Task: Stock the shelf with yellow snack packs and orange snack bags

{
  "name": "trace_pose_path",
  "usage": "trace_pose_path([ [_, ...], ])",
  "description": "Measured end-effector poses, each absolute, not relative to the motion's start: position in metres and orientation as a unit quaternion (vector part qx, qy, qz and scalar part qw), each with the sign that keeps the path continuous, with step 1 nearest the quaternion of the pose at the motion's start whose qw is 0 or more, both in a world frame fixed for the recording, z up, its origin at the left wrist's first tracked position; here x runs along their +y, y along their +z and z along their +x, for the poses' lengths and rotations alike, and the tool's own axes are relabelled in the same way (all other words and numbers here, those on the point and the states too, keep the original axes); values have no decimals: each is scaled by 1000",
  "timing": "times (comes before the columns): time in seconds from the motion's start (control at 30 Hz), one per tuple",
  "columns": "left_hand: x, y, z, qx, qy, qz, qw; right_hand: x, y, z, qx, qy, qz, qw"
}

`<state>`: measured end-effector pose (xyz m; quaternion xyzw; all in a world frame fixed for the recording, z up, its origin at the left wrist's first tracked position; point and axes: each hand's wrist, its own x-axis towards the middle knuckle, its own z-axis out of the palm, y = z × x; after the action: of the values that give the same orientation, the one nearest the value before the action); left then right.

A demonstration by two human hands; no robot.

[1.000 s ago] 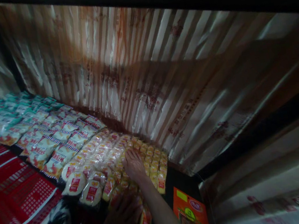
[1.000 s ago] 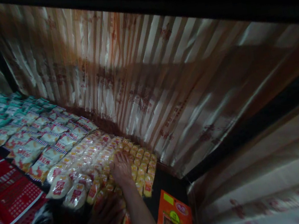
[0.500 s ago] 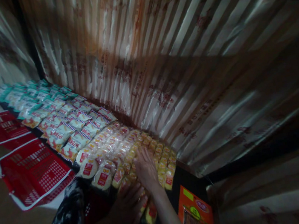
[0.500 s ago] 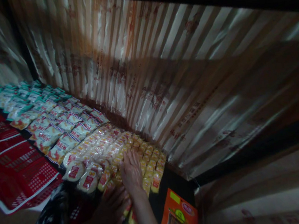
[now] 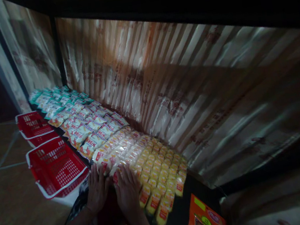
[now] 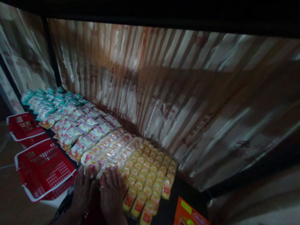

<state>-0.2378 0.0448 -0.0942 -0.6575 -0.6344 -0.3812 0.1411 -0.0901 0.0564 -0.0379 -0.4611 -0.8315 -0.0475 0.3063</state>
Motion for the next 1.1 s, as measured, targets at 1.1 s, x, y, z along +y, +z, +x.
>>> trace_pose_path([
  [1.1,99,-100,-251,-636,-370,-659,156,100,-75,-142,-817,-89,-475,313],
])
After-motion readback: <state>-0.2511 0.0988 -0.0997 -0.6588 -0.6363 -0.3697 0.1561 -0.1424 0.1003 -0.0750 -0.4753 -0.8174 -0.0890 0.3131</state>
